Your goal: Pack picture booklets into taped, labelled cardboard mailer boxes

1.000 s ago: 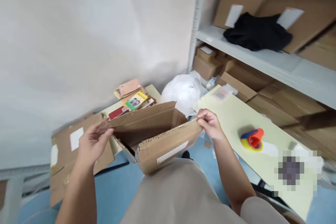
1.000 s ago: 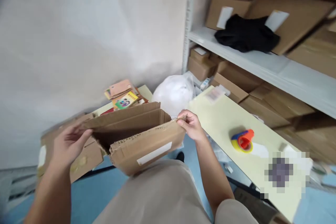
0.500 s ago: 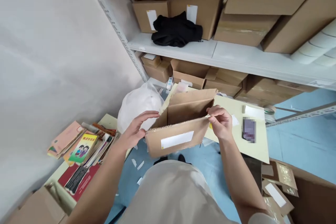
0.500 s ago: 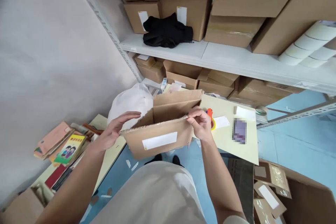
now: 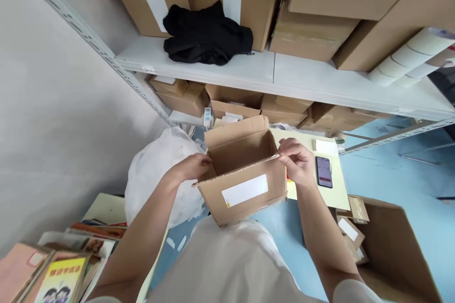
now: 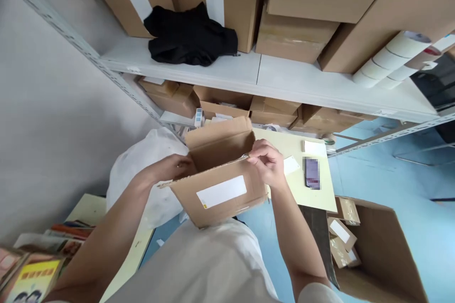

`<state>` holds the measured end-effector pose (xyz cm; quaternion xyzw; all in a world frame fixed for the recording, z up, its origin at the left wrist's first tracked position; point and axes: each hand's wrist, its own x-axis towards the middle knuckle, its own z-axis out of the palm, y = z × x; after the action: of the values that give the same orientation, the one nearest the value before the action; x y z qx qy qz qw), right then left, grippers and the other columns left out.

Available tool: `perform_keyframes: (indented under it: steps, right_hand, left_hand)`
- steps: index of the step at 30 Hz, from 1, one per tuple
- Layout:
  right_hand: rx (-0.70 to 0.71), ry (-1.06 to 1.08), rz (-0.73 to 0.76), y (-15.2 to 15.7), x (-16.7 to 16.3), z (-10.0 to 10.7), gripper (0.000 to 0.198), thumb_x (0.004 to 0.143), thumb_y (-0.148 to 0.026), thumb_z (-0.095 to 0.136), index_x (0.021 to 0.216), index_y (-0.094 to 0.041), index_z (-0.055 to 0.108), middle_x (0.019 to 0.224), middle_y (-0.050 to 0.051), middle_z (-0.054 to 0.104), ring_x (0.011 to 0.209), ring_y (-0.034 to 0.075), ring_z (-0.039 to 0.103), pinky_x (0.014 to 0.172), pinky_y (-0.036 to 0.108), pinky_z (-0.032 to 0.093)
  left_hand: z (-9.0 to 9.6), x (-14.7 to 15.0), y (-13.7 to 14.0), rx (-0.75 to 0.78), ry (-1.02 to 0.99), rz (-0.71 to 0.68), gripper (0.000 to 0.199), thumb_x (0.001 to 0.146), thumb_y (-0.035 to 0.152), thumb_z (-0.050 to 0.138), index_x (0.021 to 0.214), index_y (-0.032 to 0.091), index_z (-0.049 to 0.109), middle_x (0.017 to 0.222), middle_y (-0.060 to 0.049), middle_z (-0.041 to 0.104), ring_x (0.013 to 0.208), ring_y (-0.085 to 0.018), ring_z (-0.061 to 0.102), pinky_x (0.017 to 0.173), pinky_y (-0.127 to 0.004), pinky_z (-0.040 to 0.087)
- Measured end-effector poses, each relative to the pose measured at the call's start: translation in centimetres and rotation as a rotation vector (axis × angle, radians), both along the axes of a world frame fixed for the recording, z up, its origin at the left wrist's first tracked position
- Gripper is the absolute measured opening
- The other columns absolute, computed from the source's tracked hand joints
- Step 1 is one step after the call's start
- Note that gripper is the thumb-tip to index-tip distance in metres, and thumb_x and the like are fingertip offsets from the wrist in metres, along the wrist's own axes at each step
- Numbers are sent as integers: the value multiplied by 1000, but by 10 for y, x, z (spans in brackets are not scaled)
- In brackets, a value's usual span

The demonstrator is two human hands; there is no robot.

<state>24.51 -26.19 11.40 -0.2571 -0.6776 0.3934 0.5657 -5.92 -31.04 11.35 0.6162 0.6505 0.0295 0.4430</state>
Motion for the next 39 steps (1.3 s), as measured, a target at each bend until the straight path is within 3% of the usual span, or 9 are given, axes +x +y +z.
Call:
perform_keyframes:
  steps: [4,7,13,18,24,27,30,34,39]
  right_hand:
    - [-2,-35,3,2,3,3,6,77,-24,72,78,-27,68,68,0,60,67,16,54,72,39,47]
    - [-60,-99,0,-10,14,-4,8,78,-19,70,80,-27,69,68,0,60,67,16,55,74,40,48]
    - [-295,-128,-144,-41,28,-52,7,78,-27,70,75,-25,64,71,0,61,70,16,57,70,35,49]
    - [-381,-137,-210,-44,30,-88,13,80,-37,67,78,-25,64,76,3,62,73,18,60,63,32,49]
    - [-364,-247,-202,-31,35,-97,14,83,-36,63,90,-25,65,84,4,66,76,19,61,67,32,50]
    - [-359,-353,-316,-27,33,-99,25,85,-37,58,105,-24,62,87,4,65,69,17,58,66,34,50]
    - [-283,-473,-399,-25,25,-101,36,88,-39,53,120,-23,57,95,7,63,77,20,58,76,40,51]
    - [-210,-557,-547,-22,13,-109,54,87,-45,52,137,-25,44,128,13,48,123,31,43,104,54,35]
    - [-348,-610,-569,-11,15,-110,99,72,-57,66,150,-22,16,149,18,23,138,39,22,109,61,23]
  left_hand:
    - [-2,-7,36,185,187,-26,51,75,18,45,123,20,62,117,-5,68,104,-22,63,88,-28,46]
    - [-1,-4,57,310,297,-49,54,77,16,43,129,20,57,99,-5,73,96,-22,65,87,-29,45]
    - [-39,22,76,396,392,-133,55,80,14,39,133,15,53,100,-10,73,96,-25,66,84,-32,46]
    - [-80,33,79,393,382,-50,55,78,15,43,132,16,54,101,-11,72,96,-26,66,84,-34,48]
    - [-90,17,71,313,65,19,53,85,34,44,136,18,48,110,-10,70,107,-26,62,93,-39,46]
    - [-91,7,58,241,-306,173,62,90,59,27,139,24,45,138,-10,53,124,-26,51,97,-41,45]
    - [-94,3,44,199,-571,289,74,89,67,14,146,25,31,149,-11,39,131,-27,44,99,-44,44]
    - [-104,12,29,395,-494,232,86,85,61,45,151,23,6,156,-12,21,141,-25,27,113,-40,28]
    - [-120,25,24,487,-285,200,81,88,46,46,151,15,6,156,-16,21,144,-27,17,118,-44,14]
